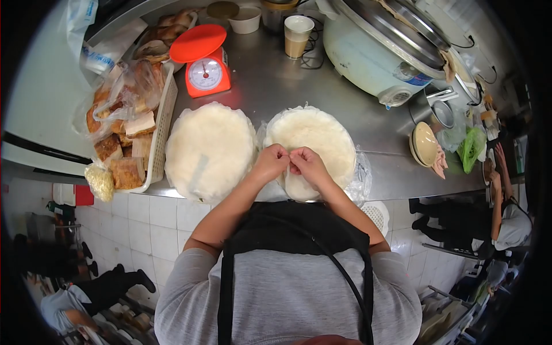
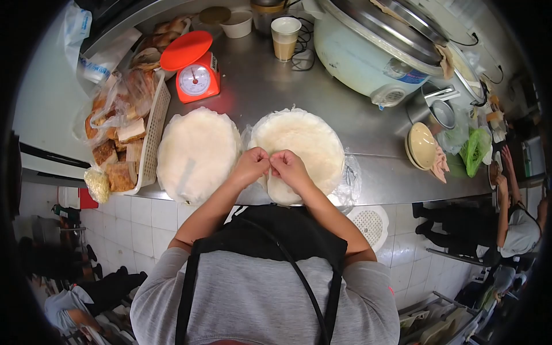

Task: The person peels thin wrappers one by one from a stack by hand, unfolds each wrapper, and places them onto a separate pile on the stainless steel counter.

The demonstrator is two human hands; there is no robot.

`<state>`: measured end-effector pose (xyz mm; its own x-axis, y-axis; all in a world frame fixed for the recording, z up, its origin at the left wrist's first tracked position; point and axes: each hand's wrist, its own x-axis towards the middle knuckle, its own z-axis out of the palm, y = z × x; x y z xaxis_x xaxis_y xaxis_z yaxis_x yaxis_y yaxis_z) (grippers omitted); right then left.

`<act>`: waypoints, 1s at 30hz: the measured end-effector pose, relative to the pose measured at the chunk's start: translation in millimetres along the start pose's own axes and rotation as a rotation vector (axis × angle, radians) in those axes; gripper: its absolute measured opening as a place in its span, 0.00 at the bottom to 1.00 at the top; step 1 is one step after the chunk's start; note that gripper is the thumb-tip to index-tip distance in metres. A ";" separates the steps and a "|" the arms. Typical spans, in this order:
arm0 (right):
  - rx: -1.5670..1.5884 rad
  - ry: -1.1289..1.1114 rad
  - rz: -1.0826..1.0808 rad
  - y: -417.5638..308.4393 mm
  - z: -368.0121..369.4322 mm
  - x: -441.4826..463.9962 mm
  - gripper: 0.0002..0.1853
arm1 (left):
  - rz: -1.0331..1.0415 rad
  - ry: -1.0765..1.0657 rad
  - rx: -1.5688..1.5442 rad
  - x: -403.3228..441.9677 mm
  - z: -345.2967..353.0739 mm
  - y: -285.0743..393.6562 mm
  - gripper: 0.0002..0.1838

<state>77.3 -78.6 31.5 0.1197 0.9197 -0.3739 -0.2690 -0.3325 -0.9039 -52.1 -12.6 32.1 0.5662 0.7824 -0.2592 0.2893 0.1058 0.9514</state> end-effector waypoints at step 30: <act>-0.233 0.010 0.040 -4.3 -4.5 6.7 0.05 | -0.002 0.181 -0.151 0.7 -4.0 -25.4 0.06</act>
<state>83.6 -72.0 31.9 0.1228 0.9033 -0.4111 -0.0457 -0.4087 -0.9115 -62.1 -12.3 8.5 0.4139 0.8781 -0.2399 0.1635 0.1875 0.9686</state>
